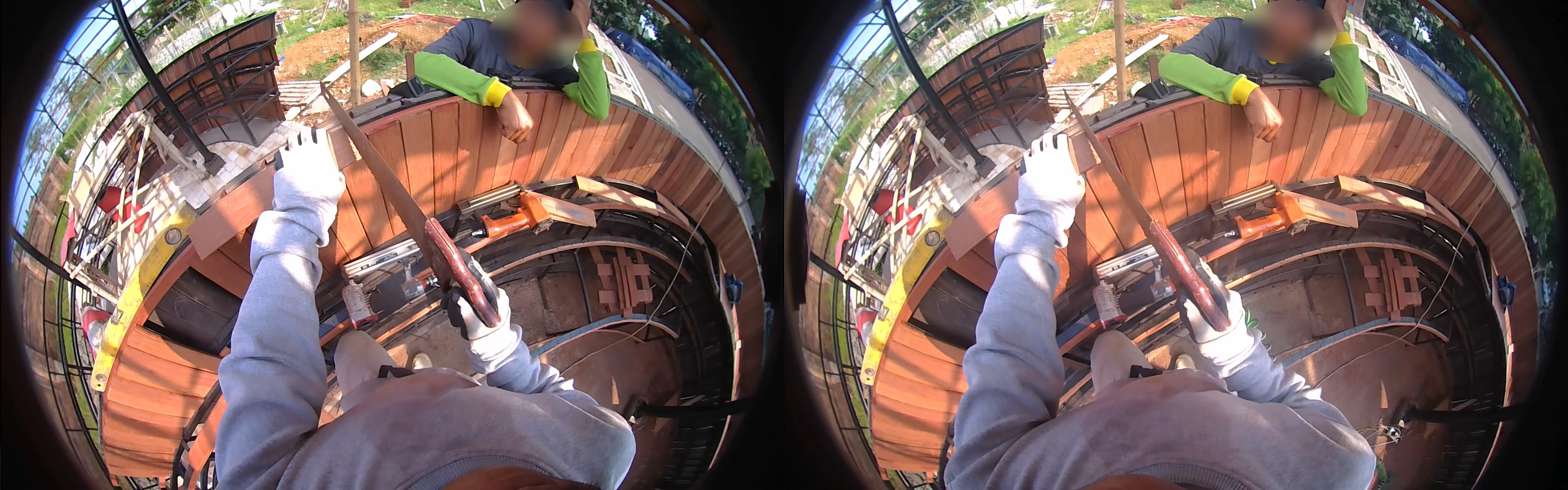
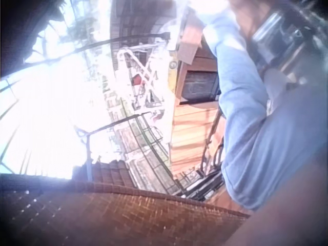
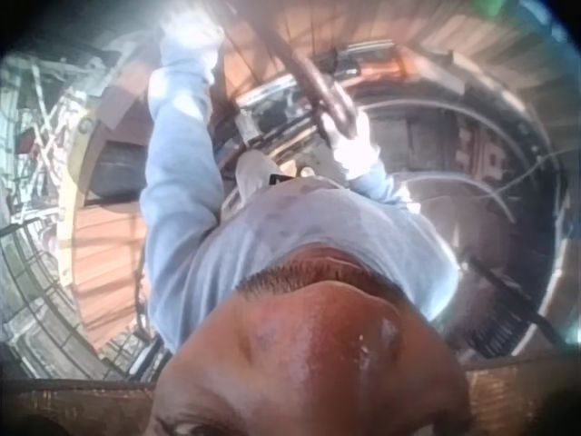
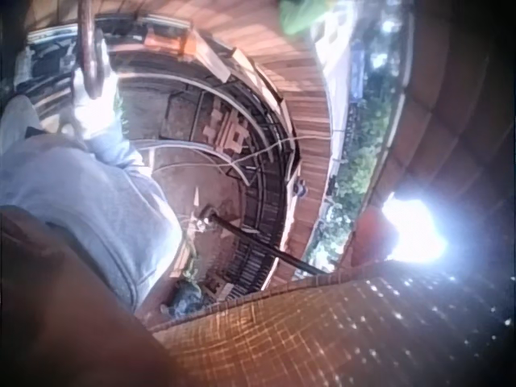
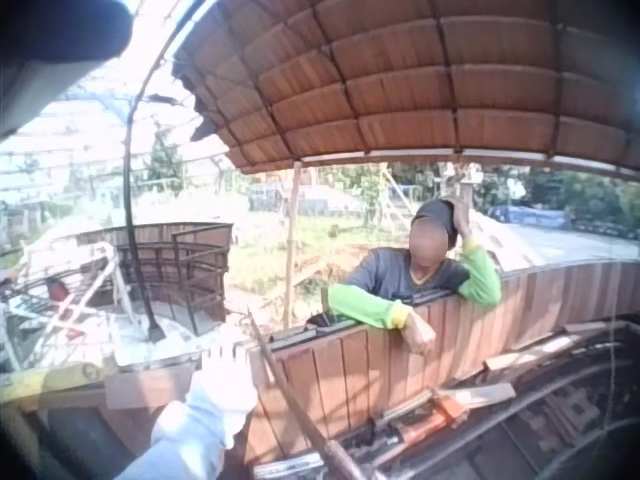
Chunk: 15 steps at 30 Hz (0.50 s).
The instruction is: The person uses a hand saw to cut a wooden plank on a curved wooden structure. They position the plank, saw through it, and then remove the cut piece.
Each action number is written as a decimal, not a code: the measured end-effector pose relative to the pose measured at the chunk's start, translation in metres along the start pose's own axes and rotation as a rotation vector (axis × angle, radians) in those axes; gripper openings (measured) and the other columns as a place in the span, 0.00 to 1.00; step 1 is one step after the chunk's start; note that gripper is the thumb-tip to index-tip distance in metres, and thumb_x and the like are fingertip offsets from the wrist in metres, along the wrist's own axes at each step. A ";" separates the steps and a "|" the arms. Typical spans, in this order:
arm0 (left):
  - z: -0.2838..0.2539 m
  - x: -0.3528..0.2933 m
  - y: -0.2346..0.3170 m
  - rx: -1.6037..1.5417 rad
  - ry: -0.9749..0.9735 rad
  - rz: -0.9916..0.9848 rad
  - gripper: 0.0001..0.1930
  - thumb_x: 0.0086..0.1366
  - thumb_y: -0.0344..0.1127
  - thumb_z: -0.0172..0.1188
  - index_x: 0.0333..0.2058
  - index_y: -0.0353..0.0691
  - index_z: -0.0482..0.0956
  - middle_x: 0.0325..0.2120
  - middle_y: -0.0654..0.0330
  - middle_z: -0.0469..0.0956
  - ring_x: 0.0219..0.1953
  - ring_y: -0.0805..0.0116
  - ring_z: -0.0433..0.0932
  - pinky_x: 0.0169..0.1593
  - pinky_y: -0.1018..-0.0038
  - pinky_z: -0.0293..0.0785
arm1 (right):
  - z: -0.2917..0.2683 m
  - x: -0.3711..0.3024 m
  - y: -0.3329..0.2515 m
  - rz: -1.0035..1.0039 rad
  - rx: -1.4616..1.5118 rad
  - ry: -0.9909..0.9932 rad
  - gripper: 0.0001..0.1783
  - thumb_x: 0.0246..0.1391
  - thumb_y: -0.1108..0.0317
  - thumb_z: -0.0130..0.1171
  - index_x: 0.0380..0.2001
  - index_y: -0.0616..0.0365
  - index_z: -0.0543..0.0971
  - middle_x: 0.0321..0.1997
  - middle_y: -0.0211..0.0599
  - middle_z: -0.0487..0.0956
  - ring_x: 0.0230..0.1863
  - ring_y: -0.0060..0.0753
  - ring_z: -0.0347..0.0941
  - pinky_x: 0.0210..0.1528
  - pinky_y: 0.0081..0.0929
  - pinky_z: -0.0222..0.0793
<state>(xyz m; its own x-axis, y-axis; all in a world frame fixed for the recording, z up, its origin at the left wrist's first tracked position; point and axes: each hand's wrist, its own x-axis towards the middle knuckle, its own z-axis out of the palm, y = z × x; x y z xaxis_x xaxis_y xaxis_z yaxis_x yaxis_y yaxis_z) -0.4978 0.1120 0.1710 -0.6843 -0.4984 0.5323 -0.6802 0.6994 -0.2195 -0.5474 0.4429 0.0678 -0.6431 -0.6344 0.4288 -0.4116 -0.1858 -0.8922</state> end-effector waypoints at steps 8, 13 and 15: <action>-0.003 -0.006 -0.002 0.034 -0.111 -0.031 0.31 0.57 0.44 0.64 0.58 0.40 0.73 0.60 0.51 0.72 0.64 0.55 0.70 0.62 0.57 0.69 | -0.006 -0.021 -0.020 0.156 0.027 -0.051 0.31 0.56 0.69 0.63 0.64 0.62 0.72 0.47 0.48 0.84 0.43 0.44 0.84 0.46 0.32 0.77; -0.005 0.001 0.001 -0.005 -0.037 -0.001 0.27 0.57 0.44 0.64 0.54 0.39 0.75 0.53 0.53 0.74 0.59 0.55 0.72 0.58 0.57 0.71 | 0.006 0.015 0.000 0.065 0.082 -0.032 0.31 0.57 0.70 0.63 0.64 0.65 0.72 0.46 0.46 0.84 0.42 0.38 0.84 0.44 0.30 0.77; 0.003 -0.004 -0.004 0.038 0.089 0.023 0.26 0.57 0.43 0.64 0.53 0.40 0.75 0.51 0.53 0.75 0.58 0.56 0.73 0.57 0.58 0.71 | 0.028 0.047 0.002 -0.022 0.120 -0.025 0.30 0.58 0.73 0.61 0.64 0.67 0.71 0.45 0.45 0.85 0.40 0.36 0.84 0.43 0.29 0.78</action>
<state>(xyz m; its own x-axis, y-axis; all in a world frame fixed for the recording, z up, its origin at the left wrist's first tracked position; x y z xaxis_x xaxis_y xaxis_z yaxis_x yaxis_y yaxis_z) -0.4929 0.1100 0.1670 -0.6745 -0.4338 0.5973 -0.6756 0.6890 -0.2624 -0.5610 0.3917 0.0825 -0.6180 -0.6473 0.4462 -0.3440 -0.2877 -0.8938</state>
